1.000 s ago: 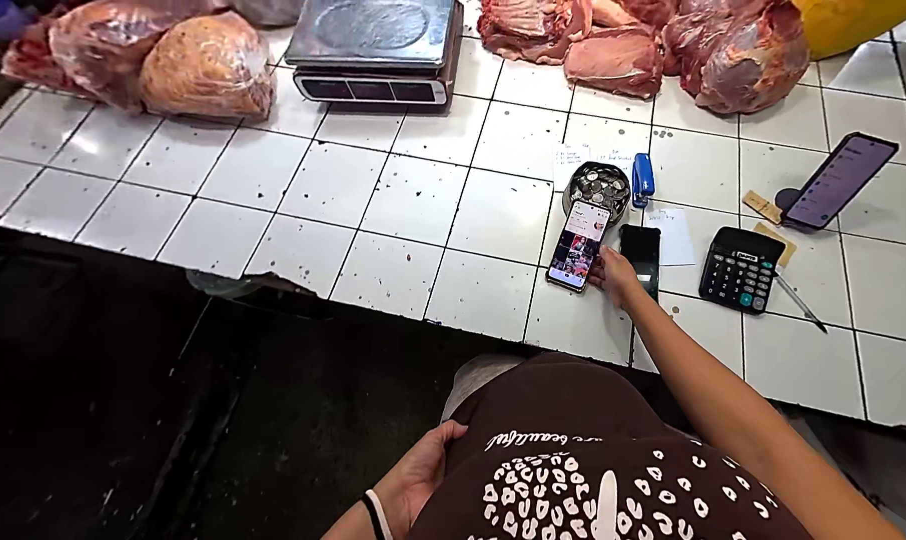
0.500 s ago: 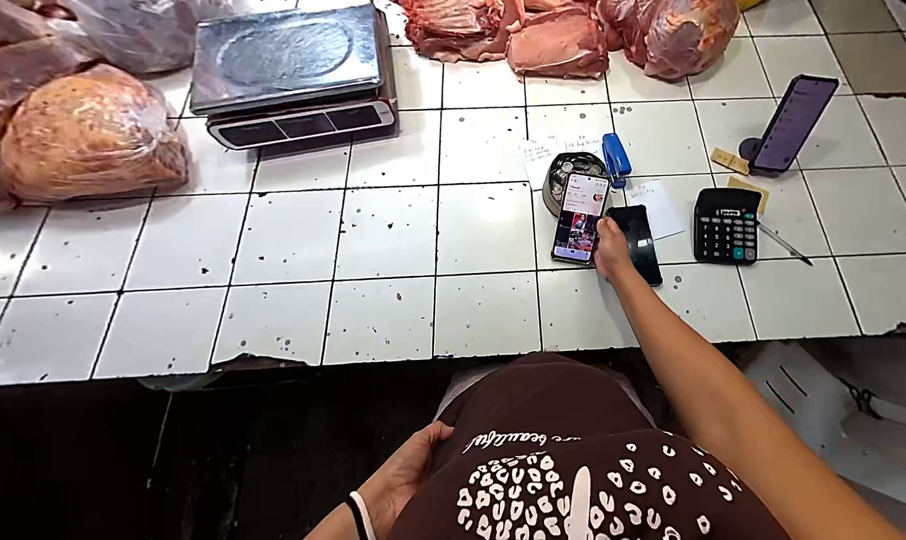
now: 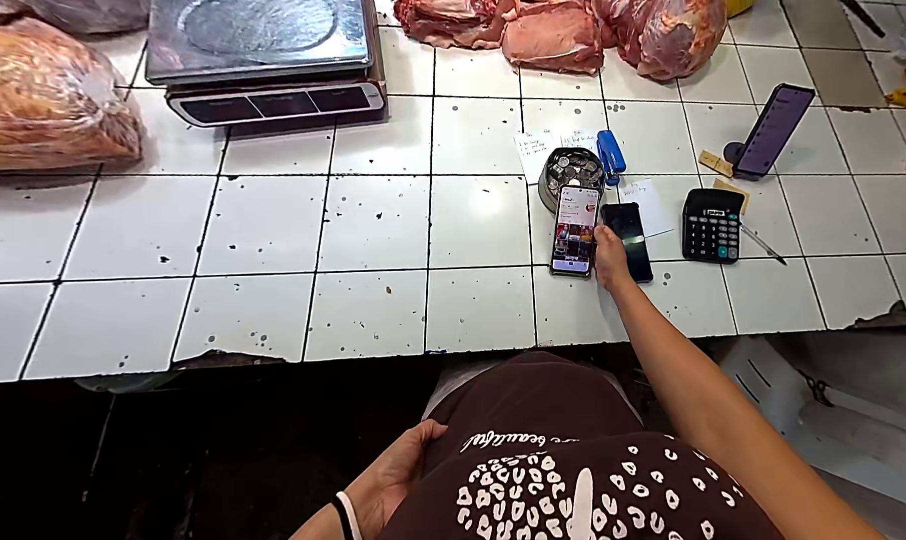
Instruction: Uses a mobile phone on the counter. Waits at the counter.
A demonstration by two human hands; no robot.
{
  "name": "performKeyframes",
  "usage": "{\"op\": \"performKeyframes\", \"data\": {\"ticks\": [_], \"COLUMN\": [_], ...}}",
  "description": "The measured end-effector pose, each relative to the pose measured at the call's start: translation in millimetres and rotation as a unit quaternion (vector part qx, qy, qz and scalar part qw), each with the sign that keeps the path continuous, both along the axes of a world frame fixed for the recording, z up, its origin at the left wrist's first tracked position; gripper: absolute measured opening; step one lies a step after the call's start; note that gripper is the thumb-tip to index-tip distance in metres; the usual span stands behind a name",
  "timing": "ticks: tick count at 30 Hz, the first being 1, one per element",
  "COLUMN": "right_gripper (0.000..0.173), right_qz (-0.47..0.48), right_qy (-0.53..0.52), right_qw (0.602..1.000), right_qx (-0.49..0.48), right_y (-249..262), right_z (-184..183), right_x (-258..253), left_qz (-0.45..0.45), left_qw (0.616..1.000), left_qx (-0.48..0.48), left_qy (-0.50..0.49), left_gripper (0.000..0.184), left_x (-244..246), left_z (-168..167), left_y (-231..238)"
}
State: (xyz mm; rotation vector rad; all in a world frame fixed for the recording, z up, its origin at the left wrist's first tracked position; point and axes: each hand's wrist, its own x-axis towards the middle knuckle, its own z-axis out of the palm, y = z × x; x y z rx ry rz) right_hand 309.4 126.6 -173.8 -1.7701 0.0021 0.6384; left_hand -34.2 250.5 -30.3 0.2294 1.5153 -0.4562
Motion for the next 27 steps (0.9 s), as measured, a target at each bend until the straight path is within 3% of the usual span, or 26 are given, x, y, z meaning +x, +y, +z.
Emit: {"op": "performKeyframes", "data": {"ticks": [6,16,20,27], "right_gripper": [0.048,0.04,0.037,0.042], "right_qz": [0.062,0.028,0.036,0.049], "right_qy": [-0.033,0.133,0.109,-0.013], "right_qw": [0.997,0.99,0.991,0.997], "right_qx": [-0.034,0.049,0.071,0.051], "right_y": [-13.7,-12.5,-10.2,3.5], "right_z": [-1.5,8.1,2.1,2.1], "right_x": [-0.3,3.8,11.2,37.3], "left_qz": [0.012,0.081,0.087,0.203], "left_qw": [1.0,0.996,0.995,0.976], "left_qx": [-0.008,-0.012,0.024,-0.003], "left_qy": [-0.001,-0.025,-0.05,-0.08], "left_gripper": [0.026,0.027,0.035,0.033], "left_x": [-1.8,-16.7,-19.7,-47.0], "left_z": [2.1,-13.2,-12.2,-46.4], "left_y": [-18.7,-82.0,-116.4,-189.5]}}
